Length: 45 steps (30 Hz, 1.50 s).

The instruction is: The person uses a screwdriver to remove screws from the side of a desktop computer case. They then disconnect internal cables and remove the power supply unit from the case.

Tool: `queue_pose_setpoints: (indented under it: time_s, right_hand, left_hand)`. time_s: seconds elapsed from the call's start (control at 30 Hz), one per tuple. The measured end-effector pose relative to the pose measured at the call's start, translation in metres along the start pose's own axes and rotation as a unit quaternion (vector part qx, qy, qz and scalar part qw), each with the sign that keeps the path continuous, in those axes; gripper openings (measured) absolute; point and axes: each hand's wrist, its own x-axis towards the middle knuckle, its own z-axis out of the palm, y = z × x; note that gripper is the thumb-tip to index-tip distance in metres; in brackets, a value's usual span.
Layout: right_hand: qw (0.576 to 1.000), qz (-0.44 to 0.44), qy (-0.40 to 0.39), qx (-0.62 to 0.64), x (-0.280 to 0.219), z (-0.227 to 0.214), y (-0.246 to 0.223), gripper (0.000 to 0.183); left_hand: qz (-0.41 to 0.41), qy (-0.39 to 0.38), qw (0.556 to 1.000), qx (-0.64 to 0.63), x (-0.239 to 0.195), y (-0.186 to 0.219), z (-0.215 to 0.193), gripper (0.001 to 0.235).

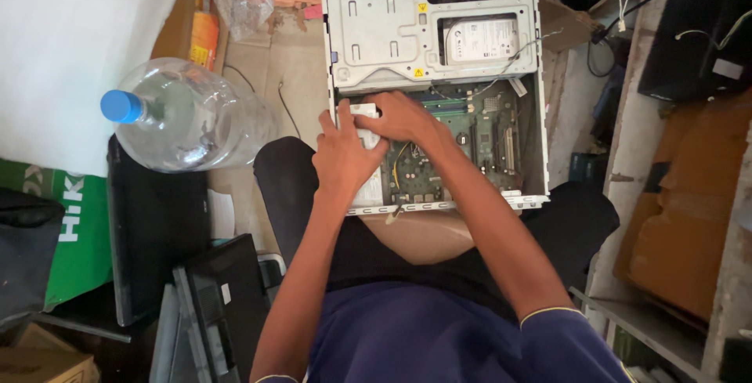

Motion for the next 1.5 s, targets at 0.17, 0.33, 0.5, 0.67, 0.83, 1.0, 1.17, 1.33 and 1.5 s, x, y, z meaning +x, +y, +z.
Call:
queue_pose_setpoints:
  time_s: [0.17, 0.33, 0.5, 0.67, 0.83, 1.0, 1.17, 1.33, 1.5]
  right_hand:
    - [0.994, 0.017, 0.036, -0.1, -0.007, 0.002, -0.001, 0.05]
    - [0.986, -0.109, 0.125, 0.035, -0.029, -0.004, 0.03, 0.031]
    - [0.979, -0.137, 0.137, -0.062, -0.046, 0.004, 0.051, 0.022]
    - [0.973, -0.085, 0.057, -0.208, -0.037, 0.021, 0.053, 0.04]
    - [0.929, -0.1, 0.099, -0.342, -0.033, 0.033, 0.047, 0.045]
    - [0.931, -0.105, 0.079, -0.341, -0.034, 0.018, 0.043, 0.047]
    - [0.982, -0.027, -0.02, -0.187, -0.031, -0.004, 0.038, 0.061]
    - [0.988, -0.016, -0.03, -0.154, -0.027, -0.014, 0.033, 0.063]
    - [0.986, -0.028, -0.063, -0.152, -0.011, -0.017, 0.03, 0.055]
  left_hand:
    - [-0.019, -0.023, 1.0, 0.002, -0.002, 0.004, -0.002, 0.094]
    - [-0.006, -0.005, 1.0, 0.015, -0.001, 0.004, -0.001, 0.093]
    - [-0.006, -0.001, 1.0, 0.015, 0.0, 0.004, 0.0, 0.09]
    - [-0.006, -0.012, 1.0, 0.006, 0.0, 0.006, -0.002, 0.091]
    - [-0.009, -0.013, 1.0, 0.005, 0.002, 0.007, -0.004, 0.09]
    - [0.003, -0.005, 1.0, 0.004, 0.001, 0.006, -0.003, 0.09]
    - [-0.006, -0.011, 1.0, 0.007, 0.001, 0.006, -0.003, 0.089]
    - [-0.004, -0.012, 1.0, 0.007, 0.002, 0.006, -0.003, 0.09]
    - [-0.004, -0.007, 1.0, 0.013, 0.002, 0.004, 0.0, 0.09]
